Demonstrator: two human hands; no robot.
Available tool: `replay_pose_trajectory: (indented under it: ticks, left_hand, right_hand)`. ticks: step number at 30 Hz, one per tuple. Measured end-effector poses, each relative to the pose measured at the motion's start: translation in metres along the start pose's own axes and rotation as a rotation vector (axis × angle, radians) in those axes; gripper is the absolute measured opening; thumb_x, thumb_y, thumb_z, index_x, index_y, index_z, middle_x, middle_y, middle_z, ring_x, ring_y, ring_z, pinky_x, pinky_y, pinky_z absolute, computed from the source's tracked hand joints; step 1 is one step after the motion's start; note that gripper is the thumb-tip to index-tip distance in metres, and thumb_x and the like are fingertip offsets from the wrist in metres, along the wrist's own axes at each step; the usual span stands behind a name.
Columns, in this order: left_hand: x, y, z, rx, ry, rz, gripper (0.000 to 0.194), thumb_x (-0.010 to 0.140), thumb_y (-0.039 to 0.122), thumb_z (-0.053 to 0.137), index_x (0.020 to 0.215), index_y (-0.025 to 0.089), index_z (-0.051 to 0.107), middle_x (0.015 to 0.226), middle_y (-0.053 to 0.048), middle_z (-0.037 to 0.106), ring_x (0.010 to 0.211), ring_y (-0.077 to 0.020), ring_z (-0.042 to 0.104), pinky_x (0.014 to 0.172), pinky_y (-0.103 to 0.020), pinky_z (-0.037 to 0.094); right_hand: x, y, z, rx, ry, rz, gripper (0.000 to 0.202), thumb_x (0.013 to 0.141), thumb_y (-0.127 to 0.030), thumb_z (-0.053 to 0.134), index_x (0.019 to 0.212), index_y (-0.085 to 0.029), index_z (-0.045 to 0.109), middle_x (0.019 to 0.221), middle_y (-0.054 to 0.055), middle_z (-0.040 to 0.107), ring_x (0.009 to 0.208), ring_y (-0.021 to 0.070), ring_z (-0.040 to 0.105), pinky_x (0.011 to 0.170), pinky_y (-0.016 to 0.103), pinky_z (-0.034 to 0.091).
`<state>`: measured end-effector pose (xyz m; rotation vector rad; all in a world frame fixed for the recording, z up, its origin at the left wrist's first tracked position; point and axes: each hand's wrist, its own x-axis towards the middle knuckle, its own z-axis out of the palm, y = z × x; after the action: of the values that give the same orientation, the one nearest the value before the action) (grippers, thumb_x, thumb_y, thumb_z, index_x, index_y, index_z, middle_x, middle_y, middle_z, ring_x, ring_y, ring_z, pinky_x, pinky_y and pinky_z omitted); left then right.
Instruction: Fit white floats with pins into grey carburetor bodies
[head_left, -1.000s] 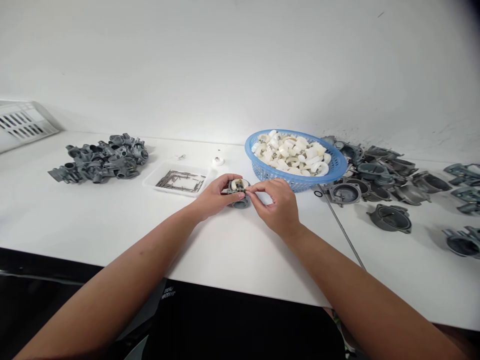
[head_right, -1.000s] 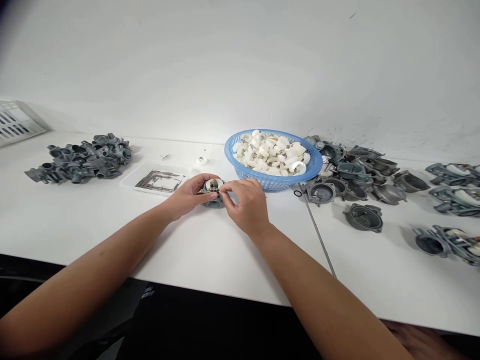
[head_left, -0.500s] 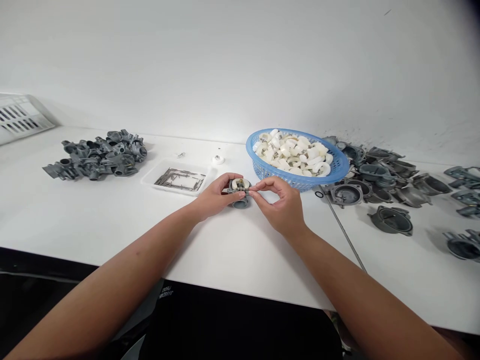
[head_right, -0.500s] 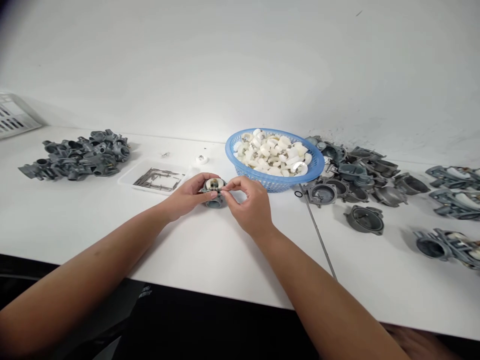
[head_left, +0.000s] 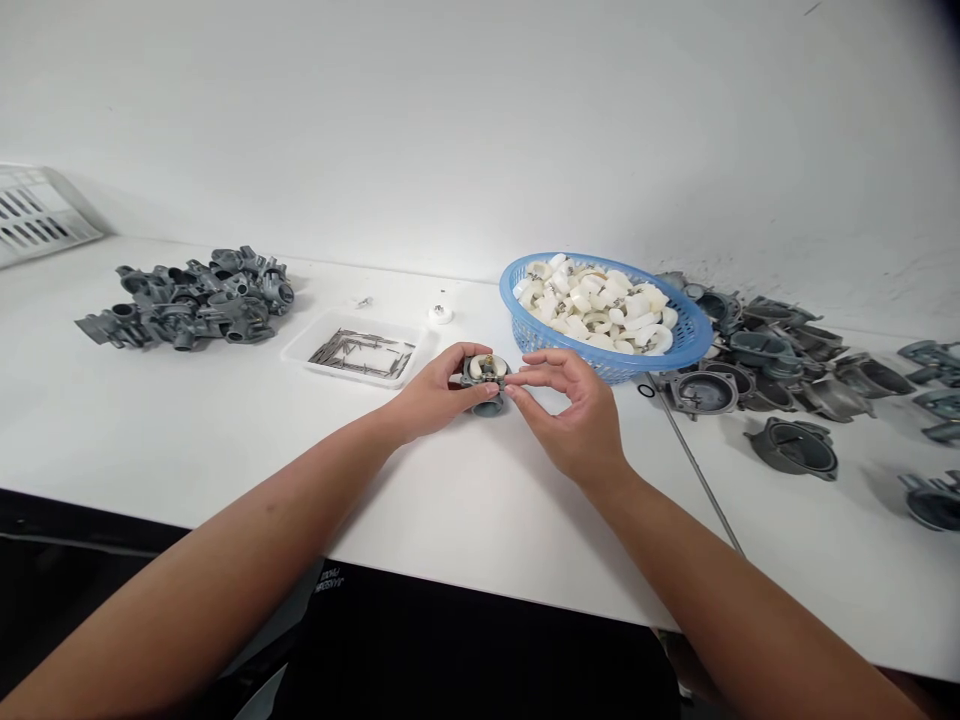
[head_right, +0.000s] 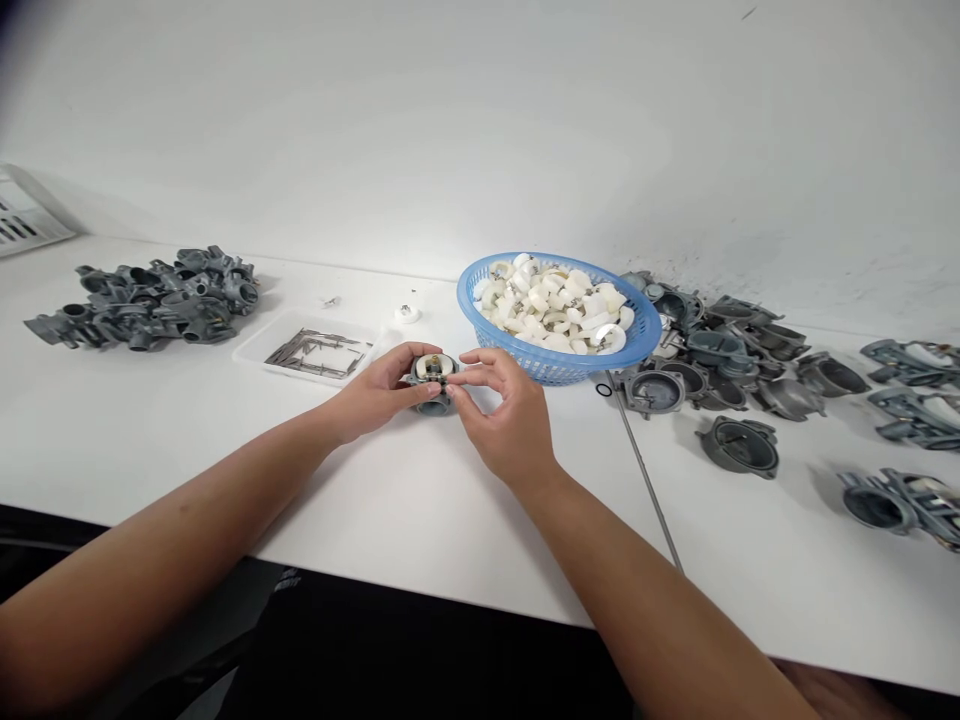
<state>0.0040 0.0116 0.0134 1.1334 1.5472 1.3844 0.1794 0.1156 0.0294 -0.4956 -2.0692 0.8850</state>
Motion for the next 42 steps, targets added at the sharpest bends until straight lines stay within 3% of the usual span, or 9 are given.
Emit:
replay_pose_trajectory:
  ticks: [7,26,31,42]
  left_hand:
    - [-0.0010,0.0030,0.0007,-0.016,-0.008,-0.004,0.048,0.085,0.047,0.076,0.125,0.028,0.056,0.114,-0.003,0.062,0.097,-0.0186,0.060,0.090,-0.041,0.047]
    - [-0.0020,0.0074,0.0026,-0.008,0.009,-0.034,0.050,0.085,0.043,0.076,0.127,0.025,0.055,0.115,-0.004,0.062,0.099,-0.0203,0.060,0.094,-0.045,0.047]
    - [-0.0017,0.0074,0.0019,-0.008,0.014,-0.018,0.049,0.084,0.043,0.077,0.124,0.025,0.056,0.114,-0.005,0.062,0.101,-0.0204,0.059,0.094,-0.043,0.047]
    - [-0.0034,0.0105,0.0013,0.039,0.012,-0.043,0.049,0.085,0.046,0.075,0.126,0.027,0.055,0.116,-0.004,0.062,0.100,-0.0201,0.059,0.091,-0.042,0.047]
  right_hand:
    - [-0.0008,0.0035,0.0007,0.006,-0.028,-0.043,0.029,0.086,-0.027,0.074,0.110,-0.027,0.059,0.095,0.001,0.079,0.120,0.0281,0.068,0.103,0.051,0.052]
    - [-0.0016,0.0033,-0.0010,0.016,-0.079,-0.019,0.023,0.086,-0.030,0.074,0.105,-0.026,0.062,0.111,0.004,0.076,0.125,0.0291,0.065,0.101,0.048,0.053]
    - [0.0001,0.0050,-0.0018,0.030,-0.067,-0.013,0.016,0.091,-0.037,0.069,0.100,-0.025,0.068,0.119,0.007,0.072,0.119,0.0284,0.067,0.100,0.046,0.054]
    - [-0.0005,0.0035,-0.0028,0.011,-0.070,0.016,0.024,0.093,-0.042,0.066,0.099,-0.024,0.079,0.127,0.007,0.065,0.120,0.0280,0.064,0.102,0.045,0.054]
